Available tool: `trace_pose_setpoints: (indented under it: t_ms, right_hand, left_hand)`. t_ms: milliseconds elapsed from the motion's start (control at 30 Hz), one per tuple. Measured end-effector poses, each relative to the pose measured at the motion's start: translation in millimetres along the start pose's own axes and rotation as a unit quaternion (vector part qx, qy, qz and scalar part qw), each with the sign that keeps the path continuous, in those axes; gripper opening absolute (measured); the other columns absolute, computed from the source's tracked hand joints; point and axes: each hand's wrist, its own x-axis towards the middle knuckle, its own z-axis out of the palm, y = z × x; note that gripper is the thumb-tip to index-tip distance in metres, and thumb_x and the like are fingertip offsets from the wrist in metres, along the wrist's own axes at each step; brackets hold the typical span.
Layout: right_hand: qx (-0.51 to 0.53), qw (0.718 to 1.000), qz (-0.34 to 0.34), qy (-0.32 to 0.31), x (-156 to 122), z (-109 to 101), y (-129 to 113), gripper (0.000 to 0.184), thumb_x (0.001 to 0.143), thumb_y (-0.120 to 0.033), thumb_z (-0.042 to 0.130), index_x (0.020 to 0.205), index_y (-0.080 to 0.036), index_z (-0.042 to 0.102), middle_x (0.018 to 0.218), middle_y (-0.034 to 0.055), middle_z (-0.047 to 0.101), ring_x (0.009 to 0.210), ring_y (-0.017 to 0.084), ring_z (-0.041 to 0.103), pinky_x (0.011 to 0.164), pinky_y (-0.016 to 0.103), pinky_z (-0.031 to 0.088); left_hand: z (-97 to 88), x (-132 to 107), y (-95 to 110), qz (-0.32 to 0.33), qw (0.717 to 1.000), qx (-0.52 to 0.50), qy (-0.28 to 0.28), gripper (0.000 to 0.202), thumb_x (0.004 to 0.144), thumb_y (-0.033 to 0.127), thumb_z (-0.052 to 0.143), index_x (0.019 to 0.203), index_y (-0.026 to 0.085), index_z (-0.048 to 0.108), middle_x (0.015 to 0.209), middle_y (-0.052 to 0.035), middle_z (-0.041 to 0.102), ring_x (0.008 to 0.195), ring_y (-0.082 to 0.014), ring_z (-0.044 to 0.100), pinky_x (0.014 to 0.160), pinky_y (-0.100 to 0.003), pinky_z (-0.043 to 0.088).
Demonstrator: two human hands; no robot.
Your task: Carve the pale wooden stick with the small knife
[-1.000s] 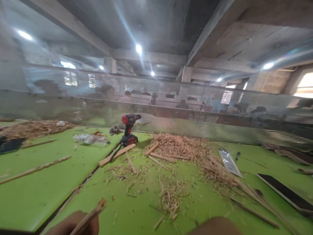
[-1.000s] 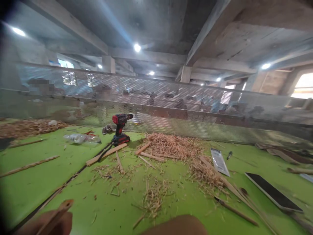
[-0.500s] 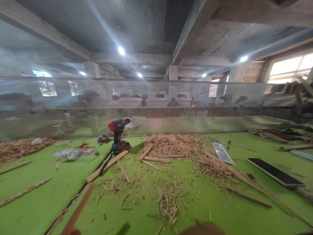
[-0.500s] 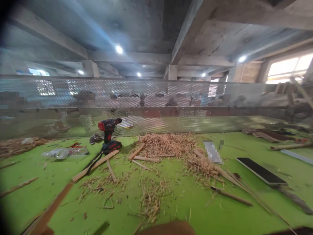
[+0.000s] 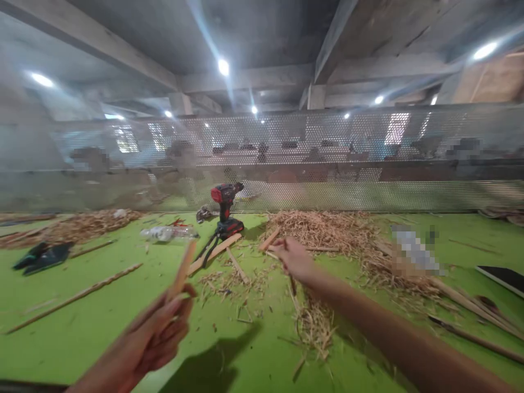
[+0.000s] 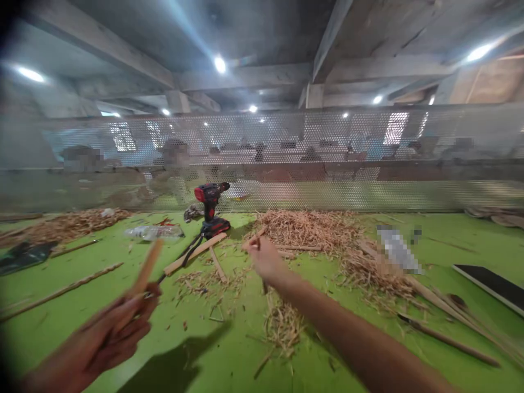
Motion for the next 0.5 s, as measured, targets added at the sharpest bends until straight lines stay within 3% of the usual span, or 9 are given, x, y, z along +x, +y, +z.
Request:
trace_pose_setpoints:
  t_ms: [100, 233, 300, 400, 500]
  right_hand:
    - [0.041, 0.994, -0.067, 0.077, 11.3, -24.9, 16.2, 0.021, 0.09, -0.035, 0.055, 0.079, -0.019, 0.062, 0.065, 0.0003, 0.053, 0.058, 0.013, 0.045, 0.054, 0.027, 0.036]
    - [0.016, 0.985, -0.147, 0.09, 13.0, -42.5, 21.2, 0.027, 0.092, -0.043, 0.054, 0.084, -0.02, 0.066, 0.06, -0.0018, 0.049, 0.058, 0.014, 0.044, 0.057, 0.028, 0.036]
    - [-0.014, 0.985, -0.152, 0.082, 8.9, -44.9, 19.2, 0.027, 0.091, -0.045, 0.056, 0.085, -0.021, 0.067, 0.06, -0.0018, 0.049, 0.061, 0.016, 0.047, 0.06, 0.028, 0.037]
    - [-0.04, 0.984, -0.16, 0.064, 2.9, -42.3, 19.8, 0.022, 0.09, -0.043, 0.061, 0.087, -0.023, 0.068, 0.075, 0.0019, 0.061, 0.08, 0.02, 0.056, 0.073, 0.03, 0.044]
    - [-0.088, 0.983, -0.156, 0.038, 2.9, -37.7, 32.7, 0.026, 0.095, -0.041, 0.052, 0.098, -0.021, 0.069, 0.081, 0.0045, 0.064, 0.083, 0.022, 0.059, 0.074, 0.033, 0.048]
  left_hand:
    - [52.8, 34.8, 16.5, -0.004, 0.991, 0.018, -0.133, 0.029, 0.089, 0.045, 0.066, 0.105, 0.022, 0.059, 0.063, 0.0084, 0.036, 0.043, -0.0008, 0.018, 0.039, -0.015, 0.013]
    - [101.1, 78.7, 21.6, -0.042, 0.965, 0.001, -0.26, 0.03, 0.096, 0.047, 0.048, 0.091, 0.019, 0.056, 0.059, 0.0083, 0.031, 0.043, -0.0032, 0.015, 0.038, -0.018, 0.009]
    - [113.6, 93.9, 19.4, -0.053, 0.96, -0.005, -0.274, 0.027, 0.096, 0.041, 0.043, 0.09, 0.018, 0.056, 0.058, 0.0081, 0.031, 0.042, -0.0043, 0.016, 0.038, -0.019, 0.009]
    - [122.8, 104.5, 15.2, -0.054, 0.961, -0.009, -0.272, 0.023, 0.093, 0.033, 0.041, 0.093, 0.017, 0.057, 0.057, 0.0075, 0.034, 0.041, -0.005, 0.017, 0.037, -0.019, 0.01]
    - [124.5, 104.6, 11.1, -0.067, 0.963, -0.006, -0.262, 0.02, 0.093, 0.03, 0.041, 0.097, 0.018, 0.056, 0.057, 0.0076, 0.035, 0.042, -0.0056, 0.018, 0.037, -0.019, 0.012]
